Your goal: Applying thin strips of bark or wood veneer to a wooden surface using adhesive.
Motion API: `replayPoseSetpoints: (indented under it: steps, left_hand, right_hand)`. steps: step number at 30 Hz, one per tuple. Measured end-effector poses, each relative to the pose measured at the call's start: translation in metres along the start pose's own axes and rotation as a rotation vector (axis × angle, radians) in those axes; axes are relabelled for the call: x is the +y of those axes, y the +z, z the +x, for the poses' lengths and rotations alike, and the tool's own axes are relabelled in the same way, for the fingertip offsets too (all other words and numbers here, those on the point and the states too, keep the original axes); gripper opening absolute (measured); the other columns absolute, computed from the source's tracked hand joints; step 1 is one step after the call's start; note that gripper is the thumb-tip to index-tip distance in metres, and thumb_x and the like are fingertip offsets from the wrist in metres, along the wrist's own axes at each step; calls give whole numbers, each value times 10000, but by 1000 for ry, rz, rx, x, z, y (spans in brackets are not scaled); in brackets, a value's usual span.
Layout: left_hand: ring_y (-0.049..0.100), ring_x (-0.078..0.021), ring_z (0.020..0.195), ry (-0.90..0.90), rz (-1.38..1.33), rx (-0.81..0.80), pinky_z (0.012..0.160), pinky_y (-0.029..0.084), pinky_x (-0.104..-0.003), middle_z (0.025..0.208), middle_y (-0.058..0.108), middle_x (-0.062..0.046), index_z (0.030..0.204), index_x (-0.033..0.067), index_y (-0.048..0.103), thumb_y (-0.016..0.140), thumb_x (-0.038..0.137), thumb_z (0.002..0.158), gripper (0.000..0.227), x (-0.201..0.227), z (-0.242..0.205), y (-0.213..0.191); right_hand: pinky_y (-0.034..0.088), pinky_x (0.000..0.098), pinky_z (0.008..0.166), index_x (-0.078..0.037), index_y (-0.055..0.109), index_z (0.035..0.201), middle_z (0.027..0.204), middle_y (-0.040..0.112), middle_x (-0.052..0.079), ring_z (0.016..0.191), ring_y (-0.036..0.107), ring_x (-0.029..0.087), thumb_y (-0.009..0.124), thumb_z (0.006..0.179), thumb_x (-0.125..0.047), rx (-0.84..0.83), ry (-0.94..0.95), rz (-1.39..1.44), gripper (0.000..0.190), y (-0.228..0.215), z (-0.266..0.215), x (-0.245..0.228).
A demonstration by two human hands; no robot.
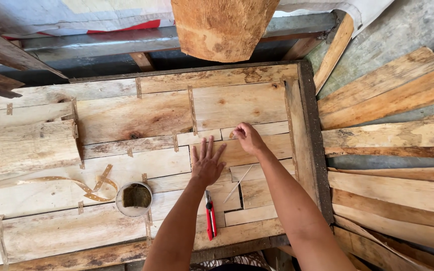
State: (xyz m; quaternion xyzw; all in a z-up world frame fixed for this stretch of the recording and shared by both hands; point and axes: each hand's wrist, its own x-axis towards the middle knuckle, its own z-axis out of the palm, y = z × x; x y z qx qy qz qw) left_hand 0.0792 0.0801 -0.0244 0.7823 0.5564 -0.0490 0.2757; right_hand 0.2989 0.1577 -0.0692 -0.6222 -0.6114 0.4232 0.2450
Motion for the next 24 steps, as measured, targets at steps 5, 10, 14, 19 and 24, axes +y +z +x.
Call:
replayPoseSetpoints:
  steps: [5,10,14,19,24]
  left_hand:
    - [-30,-354,1590,-2,-31,6,1223,-21,-647,1730,-3,-105,1630,389,184,432,535,1017,678,0,-1,1]
    - [-32,-350,1589,6,-25,16,1222,-27,-642,1731,-10,-105,1632,384,181,417,529,1021,670,1,0,-2]
    - [-53,-347,1588,-8,-15,-30,1225,-35,-630,1731,-27,-102,1632,385,165,392,527,1028,661,0,-1,-3]
    - [-54,-351,1584,8,-34,-16,1224,-37,-630,1731,-26,-104,1636,380,163,377,537,1033,659,-3,1,3]
    - [-31,-340,1597,10,-59,24,1234,-22,-630,1741,4,-102,1629,294,191,443,560,1019,712,-6,2,6]
  right_hand:
    - [510,328,739,-39,627,974,943,639,74,808,591,178,673,980,-139,-6,6,1,111,-2,-3,-8]
    - [523,368,761,-33,659,938,941,642,115,851,625,231,690,966,-122,-10,-139,-97,98,-6,-2,-23]
    - [515,397,770,-33,646,959,924,650,121,854,634,275,688,963,-148,-171,-127,-178,122,-6,6,-44]
    - [523,414,780,-44,629,955,942,643,120,877,650,293,694,942,-170,-213,-121,-263,142,-1,13,-56]
    - [517,439,795,-77,628,939,952,628,118,914,639,328,702,933,-163,-282,-169,-398,114,6,24,-52]
